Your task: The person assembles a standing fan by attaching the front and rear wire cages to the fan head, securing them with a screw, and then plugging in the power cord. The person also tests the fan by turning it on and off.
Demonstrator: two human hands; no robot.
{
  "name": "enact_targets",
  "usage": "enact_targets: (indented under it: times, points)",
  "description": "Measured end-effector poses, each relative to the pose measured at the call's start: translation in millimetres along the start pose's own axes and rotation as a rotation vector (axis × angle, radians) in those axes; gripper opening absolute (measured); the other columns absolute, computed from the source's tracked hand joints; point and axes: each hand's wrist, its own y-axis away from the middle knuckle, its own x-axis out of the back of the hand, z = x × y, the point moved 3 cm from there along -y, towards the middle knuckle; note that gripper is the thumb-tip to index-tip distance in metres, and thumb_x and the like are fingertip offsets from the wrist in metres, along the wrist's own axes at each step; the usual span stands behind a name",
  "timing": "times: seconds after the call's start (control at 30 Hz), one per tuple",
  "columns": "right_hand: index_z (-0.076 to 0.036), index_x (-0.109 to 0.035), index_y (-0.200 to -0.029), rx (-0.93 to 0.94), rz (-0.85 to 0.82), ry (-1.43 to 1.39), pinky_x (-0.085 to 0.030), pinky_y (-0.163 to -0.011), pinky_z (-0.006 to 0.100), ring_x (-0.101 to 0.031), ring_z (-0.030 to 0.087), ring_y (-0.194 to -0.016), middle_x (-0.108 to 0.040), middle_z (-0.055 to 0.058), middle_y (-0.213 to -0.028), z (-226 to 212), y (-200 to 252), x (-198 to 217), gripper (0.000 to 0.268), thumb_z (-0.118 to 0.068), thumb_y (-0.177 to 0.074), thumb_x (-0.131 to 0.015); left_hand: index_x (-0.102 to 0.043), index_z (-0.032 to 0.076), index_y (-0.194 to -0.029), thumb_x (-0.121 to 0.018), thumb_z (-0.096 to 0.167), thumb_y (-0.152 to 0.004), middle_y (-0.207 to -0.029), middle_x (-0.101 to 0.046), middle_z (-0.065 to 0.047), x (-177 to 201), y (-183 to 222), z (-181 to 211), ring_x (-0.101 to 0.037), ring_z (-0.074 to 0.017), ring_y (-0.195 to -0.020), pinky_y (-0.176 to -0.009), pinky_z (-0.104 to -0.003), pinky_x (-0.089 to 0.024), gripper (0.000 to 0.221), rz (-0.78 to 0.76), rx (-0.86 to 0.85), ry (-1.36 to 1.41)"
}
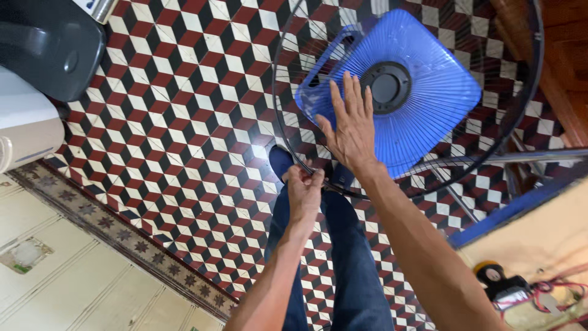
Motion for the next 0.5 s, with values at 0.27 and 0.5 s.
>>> enact_targets:
  times: [0.27,0.5]
  points:
    - [-0.006,-0.034,-0.163,-0.025,-0.108,0.135,-0.007,-0.129,0.056,-0.017,0.038,-0.159,-0.022,0.022,-0.170,28,10,-44,0.074,-0.052,-0.107,-0.049,-0.055,0.004,-0.104,-0.070,0.002,-0.085,-0.090,-0.060,-0.002,-5,2,0,-0.058,-0.0090,-0.078,-0.073,-0.027,-0.053,0.024,0.042,0.185,0.148]
    - [-0.005,-0.033,-0.164,-0.089,-0.090,0.123,-0.006,-0.129,0.055,-0.016,0.038,-0.160,-0.020,0.021,-0.171,24,1,-42,0.074,-0.049,-0.107,-0.051,-0.056,0.000,-0.102,-0.073,0.003,-0.085,-0.087,-0.059,-0.004,-6,2,26,-0.056,-0.0112,-0.077,-0.070,-0.028,-0.051,0.024,0.138,0.111,0.108]
